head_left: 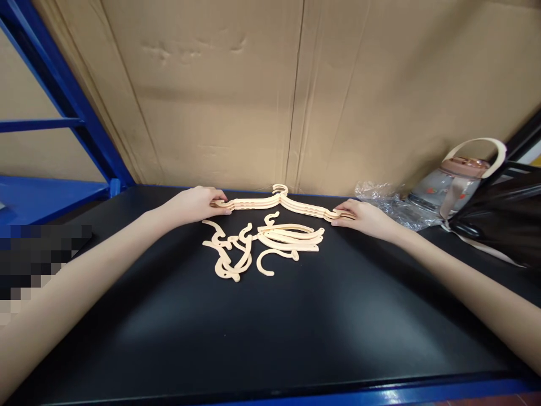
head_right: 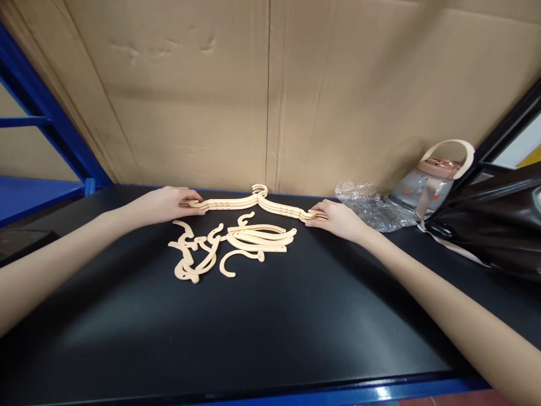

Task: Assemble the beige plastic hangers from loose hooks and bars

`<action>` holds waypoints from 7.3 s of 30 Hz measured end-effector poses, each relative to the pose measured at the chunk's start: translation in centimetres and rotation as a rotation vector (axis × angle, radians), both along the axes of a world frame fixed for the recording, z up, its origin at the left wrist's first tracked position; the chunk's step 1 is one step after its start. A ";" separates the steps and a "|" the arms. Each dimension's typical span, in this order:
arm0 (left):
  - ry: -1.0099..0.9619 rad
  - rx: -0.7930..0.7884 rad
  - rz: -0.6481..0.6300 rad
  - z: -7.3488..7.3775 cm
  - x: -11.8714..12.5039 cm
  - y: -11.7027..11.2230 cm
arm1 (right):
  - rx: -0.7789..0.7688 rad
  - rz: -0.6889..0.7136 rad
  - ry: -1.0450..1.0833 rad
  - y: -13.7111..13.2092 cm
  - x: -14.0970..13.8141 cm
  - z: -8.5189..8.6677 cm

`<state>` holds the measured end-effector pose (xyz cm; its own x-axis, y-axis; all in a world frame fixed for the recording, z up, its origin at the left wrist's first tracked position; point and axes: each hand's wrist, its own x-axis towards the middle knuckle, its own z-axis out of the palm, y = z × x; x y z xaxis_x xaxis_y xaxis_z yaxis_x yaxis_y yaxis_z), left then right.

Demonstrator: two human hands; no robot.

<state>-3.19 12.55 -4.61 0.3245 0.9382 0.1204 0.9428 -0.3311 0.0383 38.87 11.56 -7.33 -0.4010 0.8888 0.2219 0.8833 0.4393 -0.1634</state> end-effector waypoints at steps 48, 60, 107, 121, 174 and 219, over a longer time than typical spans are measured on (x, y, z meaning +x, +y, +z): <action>0.091 -0.133 0.050 2.0 -0.8 -2.3 | 0.265 -0.168 -0.311 -2.7 -1.8 -0.6; 0.095 -0.120 0.039 2.0 -0.7 -2.5 | 0.302 -0.162 -0.305 -2.5 -1.6 -1.3; 0.081 0.267 -0.660 -2.3 8.7 -7.4 | 0.305 0.505 -0.103 -10.1 -7.5 -0.2; -0.294 0.139 -0.355 -0.3 8.7 -7.9 | -0.130 0.235 0.544 -9.4 -6.6 -0.6; -0.336 -0.120 -0.490 -1.7 11.0 -9.9 | -0.383 0.232 1.083 -8.8 -9.5 -1.8; -0.521 -0.481 0.070 0.3 8.7 -8.4 | -0.578 0.161 1.240 -8.2 -9.2 -1.5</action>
<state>5.55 4.19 -4.35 0.2748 0.9428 -0.1886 0.7803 -0.1040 0.6167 29.69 3.32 -8.86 -0.3201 0.9391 0.1247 -0.0272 0.1225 -0.9921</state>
